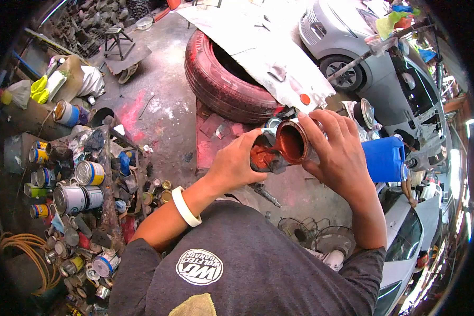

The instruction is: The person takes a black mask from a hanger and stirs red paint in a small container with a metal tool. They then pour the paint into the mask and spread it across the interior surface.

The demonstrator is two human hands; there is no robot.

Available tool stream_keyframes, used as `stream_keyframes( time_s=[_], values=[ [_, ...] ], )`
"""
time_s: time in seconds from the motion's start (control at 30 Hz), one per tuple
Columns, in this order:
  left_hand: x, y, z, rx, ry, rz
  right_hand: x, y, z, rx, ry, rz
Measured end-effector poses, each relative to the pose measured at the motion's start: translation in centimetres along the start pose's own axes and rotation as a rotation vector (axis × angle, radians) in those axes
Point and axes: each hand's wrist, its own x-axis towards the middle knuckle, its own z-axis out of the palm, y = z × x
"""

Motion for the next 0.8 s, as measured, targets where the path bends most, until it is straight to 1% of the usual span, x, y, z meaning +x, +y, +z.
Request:
stream_keyframes(
  time_s=[0.2, 0.4, 0.6, 0.8],
  values=[
    [-0.18, 0.17, 0.10, 0.015, 0.010, 0.005, -0.12, -0.20, -0.26, -0.015, -0.003, 0.005],
    [-0.28, -0.19, 0.45, 0.020, 0.037, 0.066, -0.14, -0.29, -0.38, -0.028, 0.014, -0.012],
    [-0.15, 0.51, -0.01, 0.007, 0.002, 0.026, -0.27, -0.46, -0.16, -0.020, 0.004, -0.003],
    [-0.17, 0.24, 0.27, 0.012, 0.030, 0.065, -0.35, -0.52, 0.00, -0.032, -0.004, -0.006]
  ],
)
